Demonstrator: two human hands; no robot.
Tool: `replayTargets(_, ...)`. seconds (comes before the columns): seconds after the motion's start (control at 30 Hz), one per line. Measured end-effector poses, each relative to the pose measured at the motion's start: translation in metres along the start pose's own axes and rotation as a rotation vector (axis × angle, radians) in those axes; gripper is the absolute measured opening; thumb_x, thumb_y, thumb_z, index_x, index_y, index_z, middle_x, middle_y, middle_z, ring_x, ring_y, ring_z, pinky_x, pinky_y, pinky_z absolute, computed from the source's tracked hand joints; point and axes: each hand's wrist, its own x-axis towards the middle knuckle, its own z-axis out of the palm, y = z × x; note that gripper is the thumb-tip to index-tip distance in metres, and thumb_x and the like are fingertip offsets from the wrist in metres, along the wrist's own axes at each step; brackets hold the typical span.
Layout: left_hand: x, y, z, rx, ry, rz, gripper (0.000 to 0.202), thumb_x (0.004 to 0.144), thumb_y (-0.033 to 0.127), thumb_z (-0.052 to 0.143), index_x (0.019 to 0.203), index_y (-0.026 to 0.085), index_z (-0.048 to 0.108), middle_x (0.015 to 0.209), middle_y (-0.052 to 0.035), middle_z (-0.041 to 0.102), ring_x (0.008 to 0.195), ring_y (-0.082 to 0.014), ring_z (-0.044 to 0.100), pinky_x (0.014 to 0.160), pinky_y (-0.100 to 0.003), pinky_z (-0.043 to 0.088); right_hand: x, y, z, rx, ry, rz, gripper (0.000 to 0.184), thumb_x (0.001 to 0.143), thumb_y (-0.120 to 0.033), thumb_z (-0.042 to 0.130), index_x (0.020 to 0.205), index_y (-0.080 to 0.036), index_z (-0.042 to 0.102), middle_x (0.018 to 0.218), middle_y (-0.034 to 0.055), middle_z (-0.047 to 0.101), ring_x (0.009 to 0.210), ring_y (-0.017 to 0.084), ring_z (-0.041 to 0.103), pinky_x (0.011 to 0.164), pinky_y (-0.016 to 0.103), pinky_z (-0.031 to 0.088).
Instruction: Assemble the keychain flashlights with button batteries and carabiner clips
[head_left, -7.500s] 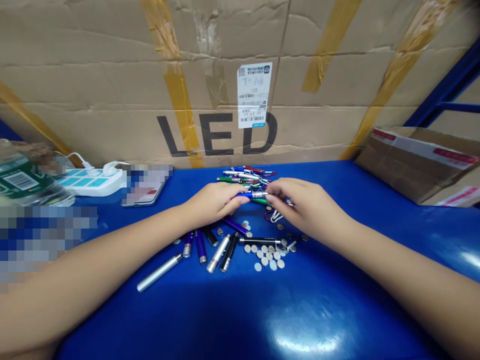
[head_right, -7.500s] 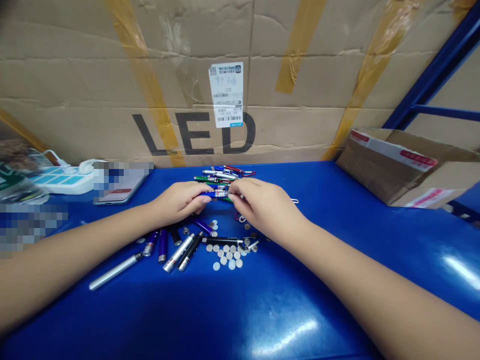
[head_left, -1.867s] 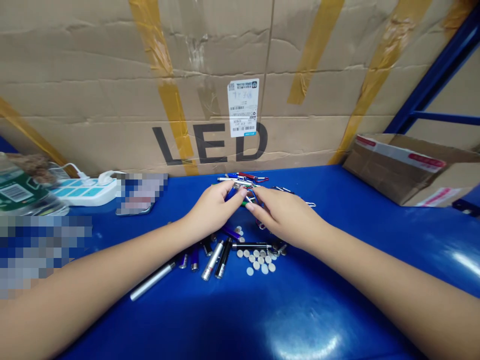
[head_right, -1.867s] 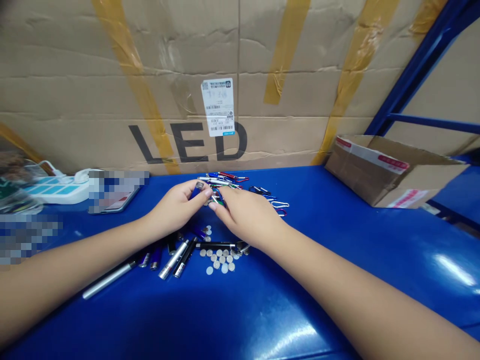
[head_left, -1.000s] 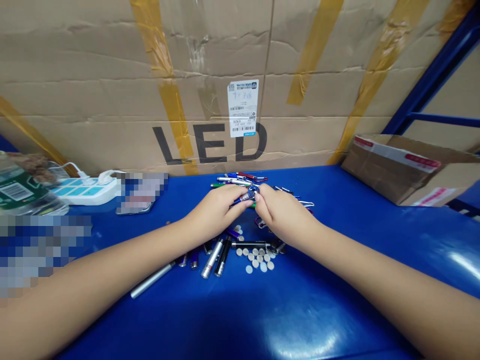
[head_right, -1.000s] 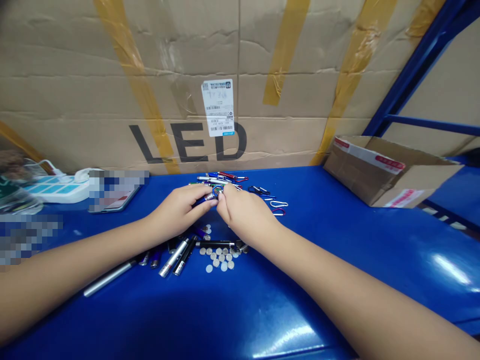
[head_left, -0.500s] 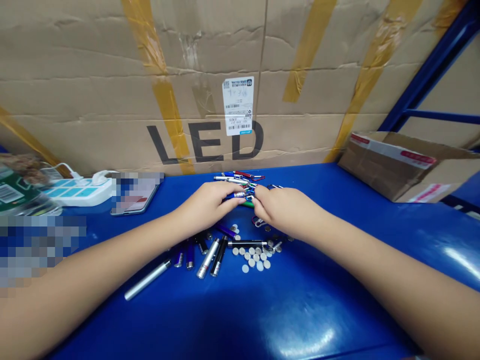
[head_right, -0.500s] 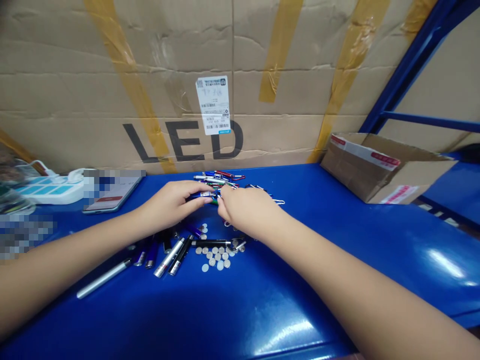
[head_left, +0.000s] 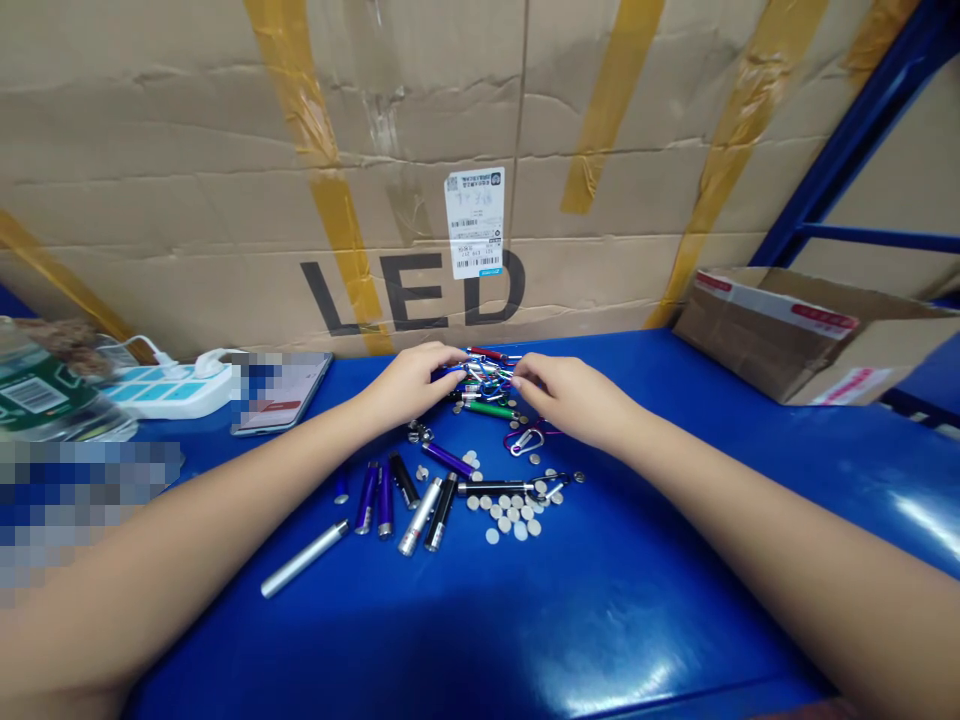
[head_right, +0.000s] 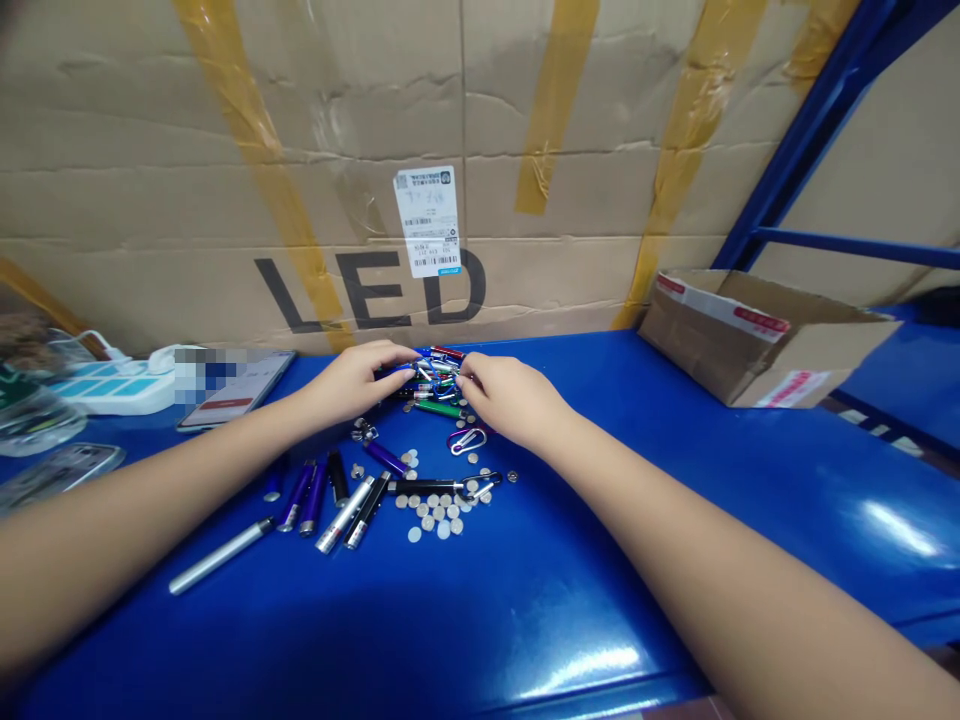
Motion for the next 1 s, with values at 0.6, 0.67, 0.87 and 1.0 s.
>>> replayTargets(0.6,-0.012,0.032,0.001,-0.199,0.118,-0.035,0.019,0.085,0.026,0.058,0.100,0.018,0.067,0.096,-0.0033,0.071,0.083,-0.0148,0.065,0.073,-0.027,0.049,0.000,-0.009,0.016,0.111,0.221,-0.239,0.010,0.089,-0.022,0.055,0.093,-0.018,0.062,0.098,0.0072,0.063,0.092,0.019,0.059,0.080,0.032,0.047)
replayTargets(0.67,-0.013,0.037,0.000,-0.210,0.102,-0.060,0.027,0.084,0.026,0.061,0.109,0.017,0.064,0.095,-0.0032,0.071,0.075,-0.0136,0.064,0.068,-0.026,0.049,-0.001,-0.009,0.015,0.129,0.227,-0.252,0.008,0.088,-0.020,0.054,0.088,-0.017,0.061,0.094,0.0066,0.062,0.086,0.018,0.059,0.077,0.031,0.046)
replayTargets(0.87,-0.012,0.037,-0.006,-0.147,0.061,0.088,0.024,0.087,0.028,0.059,0.109,0.021,0.067,0.097,-0.0024,0.071,0.083,-0.0145,0.064,0.077,-0.026,0.049,-0.003,-0.014,0.014,0.157,0.202,-0.305,0.009,0.089,-0.019,0.052,0.086,-0.016,0.060,0.092,0.0080,0.061,0.086,0.018,0.058,0.078,0.031,0.045)
replayTargets(1.0,-0.011,0.035,-0.007,-0.107,0.045,0.167,0.024,0.090,0.026,0.053,0.108,0.020,0.067,0.097,-0.0035,0.071,0.086,-0.0153,0.064,0.079,-0.027,0.049,-0.004,-0.016,0.011,0.171,0.163,-0.306,0.012,0.089,-0.015,0.048,0.083,-0.016,0.058,0.089,0.0084,0.060,0.084,0.018,0.057,0.077,0.032,0.046)
